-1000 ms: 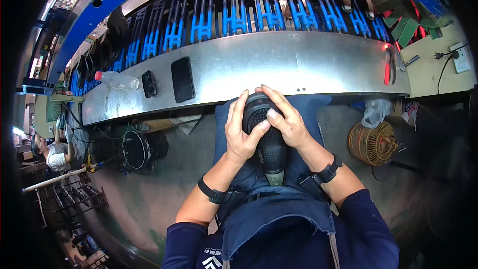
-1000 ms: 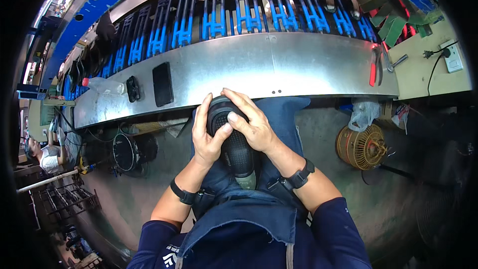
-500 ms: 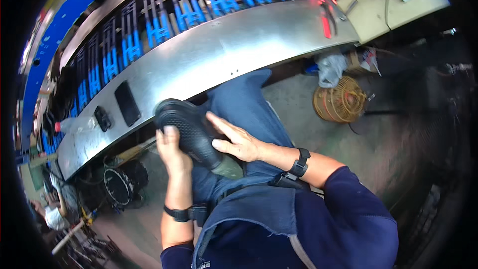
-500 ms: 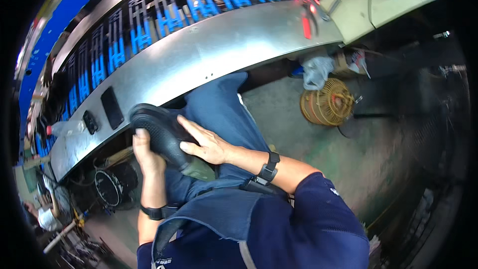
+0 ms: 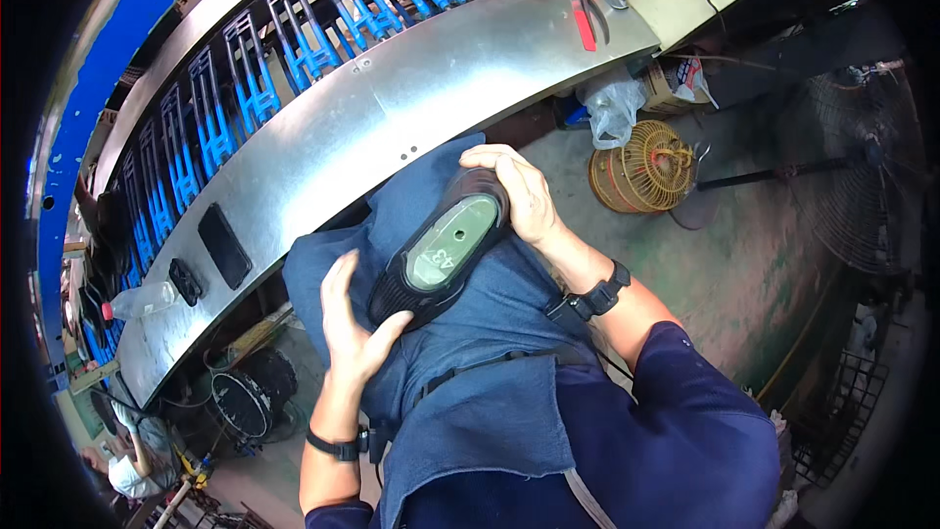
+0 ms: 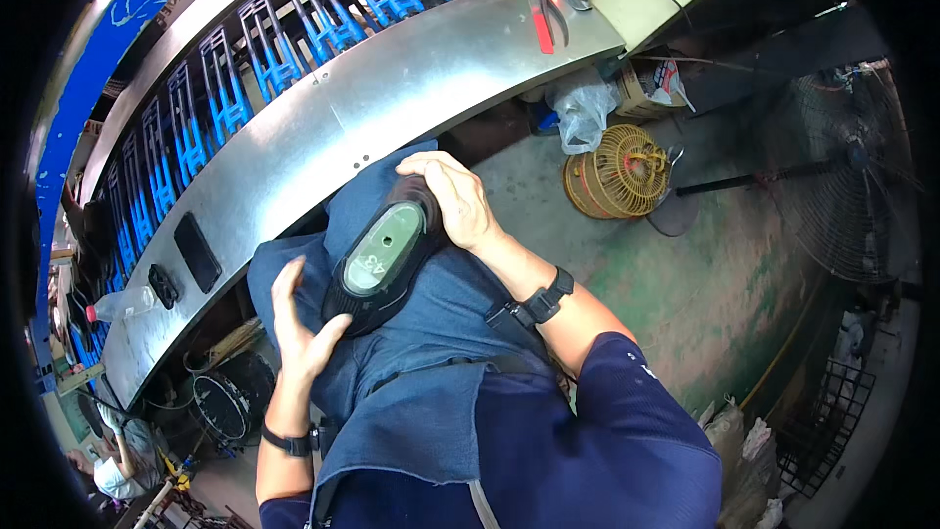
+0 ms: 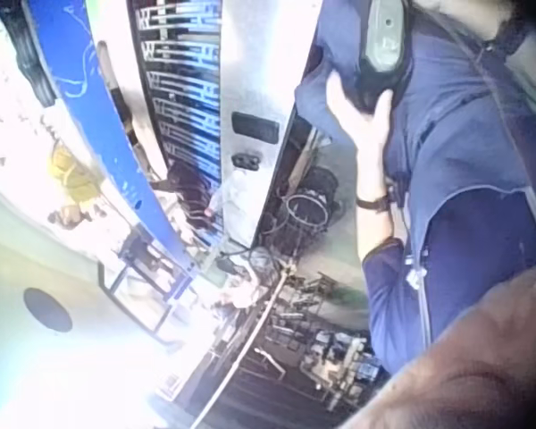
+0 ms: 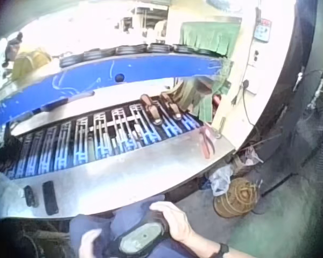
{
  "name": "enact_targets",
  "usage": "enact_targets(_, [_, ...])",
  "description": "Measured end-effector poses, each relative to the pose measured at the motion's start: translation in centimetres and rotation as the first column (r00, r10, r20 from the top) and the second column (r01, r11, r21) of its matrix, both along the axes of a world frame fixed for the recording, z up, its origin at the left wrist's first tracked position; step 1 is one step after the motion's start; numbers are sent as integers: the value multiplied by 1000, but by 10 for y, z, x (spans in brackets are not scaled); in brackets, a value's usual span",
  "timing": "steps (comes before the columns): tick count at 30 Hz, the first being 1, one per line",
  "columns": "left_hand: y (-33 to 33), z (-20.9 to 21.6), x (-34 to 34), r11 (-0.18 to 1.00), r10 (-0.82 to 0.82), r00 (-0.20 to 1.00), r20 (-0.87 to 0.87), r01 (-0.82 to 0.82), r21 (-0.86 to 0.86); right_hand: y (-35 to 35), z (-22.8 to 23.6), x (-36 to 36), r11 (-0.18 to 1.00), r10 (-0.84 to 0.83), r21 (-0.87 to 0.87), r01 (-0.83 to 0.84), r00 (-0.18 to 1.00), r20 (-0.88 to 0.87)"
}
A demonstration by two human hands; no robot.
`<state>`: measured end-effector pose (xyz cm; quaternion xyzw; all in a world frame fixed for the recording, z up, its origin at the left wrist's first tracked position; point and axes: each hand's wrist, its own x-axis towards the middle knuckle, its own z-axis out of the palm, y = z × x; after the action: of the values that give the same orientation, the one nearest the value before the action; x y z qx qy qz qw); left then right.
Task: Insert shoe lasts into uppers and place them onto a conveyor system for industrial shoe manufacturing.
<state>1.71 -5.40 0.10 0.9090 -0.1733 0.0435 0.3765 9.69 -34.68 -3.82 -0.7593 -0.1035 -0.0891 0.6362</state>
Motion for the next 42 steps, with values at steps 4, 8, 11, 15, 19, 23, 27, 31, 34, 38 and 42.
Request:
enact_targets(4, [-40,-21,31,984,-176,979,-104,171,-54,10,-1,3,999,-46,30,46,999,5])
enact_targets(8, [-39,-27,38,985,-151,982,-115,140,-99,12,2,13,998,-64,-21,65,998,19])
enact_targets(11, [-29,-21,49,973,-95,956,-279,31,-227,23,12,30,999,-46,20,49,991,-122])
enact_targets(15, [-3,-6,95,732,-40,831,-555,-354,-582,26,8,91,876,314,474,-95,856,-410])
enact_targets(19, [68,-4,201,576,238,744,-625,-626,-526,16,-5,202,998,60,-5,-66,940,-335])
enact_targets(23, [217,-15,309,508,599,610,-519,-790,-343,4,-59,340,871,-239,-475,129,954,-180])
enact_targets(27, [360,-75,387,564,760,611,-221,-789,-244,-23,-103,473,427,-414,-755,498,850,326])
enact_targets(31, [405,-160,382,650,745,665,-41,-712,265,6,-111,522,500,-390,-789,357,906,163])
enact_targets(34, [315,-86,369,680,606,779,-164,-399,615,-4,-84,502,512,-419,-825,239,908,3])
enact_targets(38, [183,35,277,960,54,939,-340,45,276,-8,-34,435,887,-310,-423,186,919,-244])
enact_targets(42, [22,211,190,660,-673,684,282,727,-189,-40,-27,297,996,-50,30,84,802,-595])
